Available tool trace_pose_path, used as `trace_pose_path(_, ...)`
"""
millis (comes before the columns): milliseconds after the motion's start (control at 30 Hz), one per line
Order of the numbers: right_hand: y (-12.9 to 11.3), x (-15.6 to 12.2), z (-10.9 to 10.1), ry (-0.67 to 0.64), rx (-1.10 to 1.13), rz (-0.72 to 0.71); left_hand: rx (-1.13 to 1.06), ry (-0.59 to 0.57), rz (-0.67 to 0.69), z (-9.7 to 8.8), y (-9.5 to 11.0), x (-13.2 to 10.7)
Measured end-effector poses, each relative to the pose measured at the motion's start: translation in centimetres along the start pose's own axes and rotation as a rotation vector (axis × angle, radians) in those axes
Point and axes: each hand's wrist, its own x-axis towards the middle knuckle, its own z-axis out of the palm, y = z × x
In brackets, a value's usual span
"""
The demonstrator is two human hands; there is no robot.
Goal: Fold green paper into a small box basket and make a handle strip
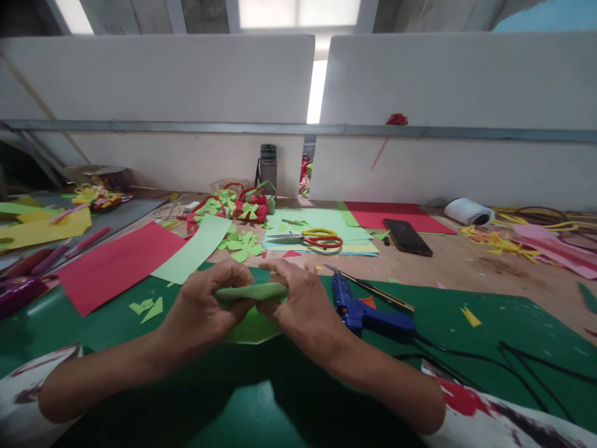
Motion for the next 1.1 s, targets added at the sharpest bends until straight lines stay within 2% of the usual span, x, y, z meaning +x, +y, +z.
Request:
trace_pose_path(167, 0.2, -0.3, 0.3, 0.059, -0.029, -0.049, -0.07, -0.063, -0.089, 0.1, -0.5, 0.3)
trace_pose_path(300, 0.5, -0.3, 0.1, 0.067, -0.04, -0.013, -0.062, -0.113, -0.118, 0.0, -0.9, 0.6)
trace_pose_path(433, 0.4, -0.3, 0.1, 0.051, -0.091, -0.082, -0.065, -0.141, -0.156, 0.2, -1.1, 0.8)
trace_pose_path(633, 0.3, -0.4, 0.3, 0.069, -0.189, -0.194, -0.103, -0.16, -0.142, 0.7, -1.3, 0.6)
trace_pose_path(967, 0.5, -0.6, 0.4, 0.096, -0.227, -0.215, -0.109, -0.142, -0.08, 1.0, -1.1, 0.5)
trace_pose_path(1100, 0.5, -0.6, 0.5, 0.109, -0.254, -0.217, -0.066, -0.192, -0.127, 0.8, -1.2, 0.8)
